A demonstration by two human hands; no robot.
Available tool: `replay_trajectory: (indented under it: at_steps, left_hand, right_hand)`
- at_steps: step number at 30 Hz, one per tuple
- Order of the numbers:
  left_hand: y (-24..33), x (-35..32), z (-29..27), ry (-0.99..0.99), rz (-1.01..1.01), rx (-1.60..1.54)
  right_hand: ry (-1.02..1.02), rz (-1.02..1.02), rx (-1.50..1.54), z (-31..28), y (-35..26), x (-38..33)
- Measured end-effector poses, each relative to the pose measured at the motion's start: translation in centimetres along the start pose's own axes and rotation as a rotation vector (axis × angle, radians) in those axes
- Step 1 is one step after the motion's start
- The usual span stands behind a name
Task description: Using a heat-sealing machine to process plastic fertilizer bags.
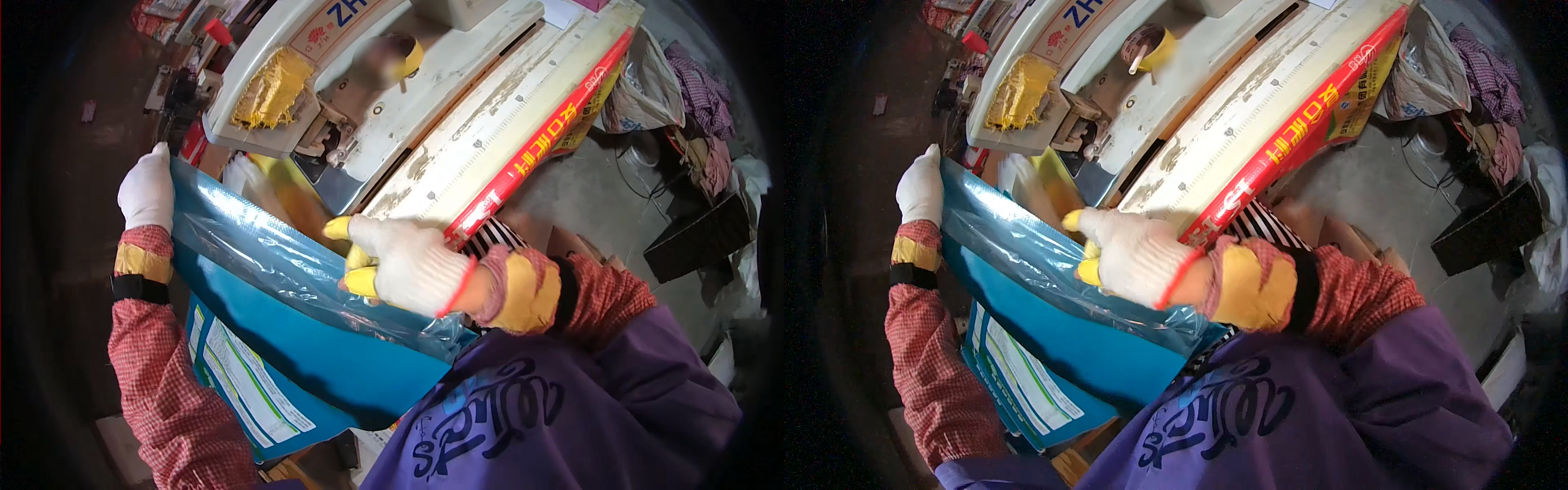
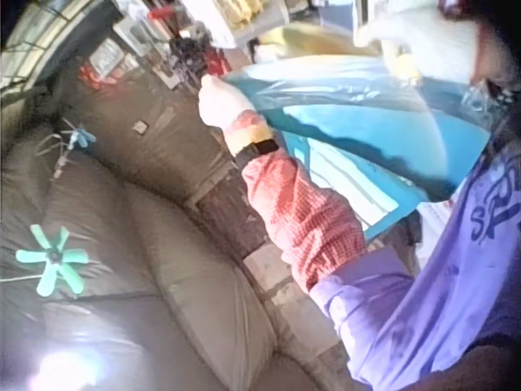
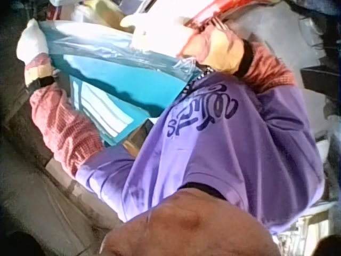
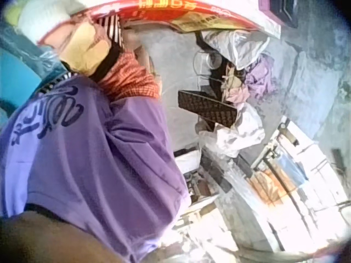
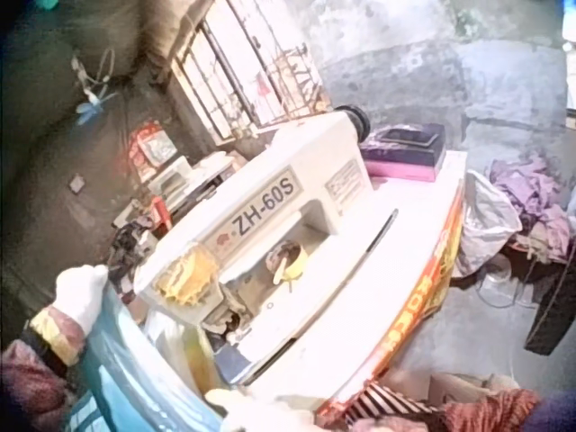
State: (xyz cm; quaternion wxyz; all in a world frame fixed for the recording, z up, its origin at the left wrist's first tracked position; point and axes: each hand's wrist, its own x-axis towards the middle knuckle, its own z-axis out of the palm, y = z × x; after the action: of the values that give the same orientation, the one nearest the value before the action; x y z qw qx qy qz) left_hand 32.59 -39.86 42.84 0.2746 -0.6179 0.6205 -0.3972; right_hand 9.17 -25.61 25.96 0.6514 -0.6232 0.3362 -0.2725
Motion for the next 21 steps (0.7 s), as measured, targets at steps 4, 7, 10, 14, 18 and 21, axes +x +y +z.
replay_trajectory:
  at_steps: [4, 7, 10, 14, 18, 21]
  left_hand:
    - [-1.1, 0.6, 2.5, 0.015, 0.004, -0.1]
    - [-4.0, 2.0, 5.1, -0.16, -0.169, -0.525]
    - [-6.8, 4.2, 6.3, -0.424, -0.117, -0.711]
    - [-0.8, 4.0, 8.4, 0.014, -0.241, -0.48]
    - [12.1, -0.2, 12.3, 0.092, 0.045, -0.551]
    - [16.0, -2.5, 13.8, 0.451, 0.304, -0.212]
  right_hand:
    - [-0.346, 0.368, -0.164, 0.1, 0.9, 2.7]
    - [-0.273, 0.017, -0.533, 1.3, 2.0, 3.5]
    - [0.102, -0.313, -0.481, 5.0, 1.4, 3.5]
    - [0.146, -0.272, -0.409, 7.8, -1.6, 3.1]
    - [0.19, -0.319, -0.351, 2.3, 1.2, -2.7]
    - [0.076, 0.112, -0.217, -1.5, 6.5, -7.5]
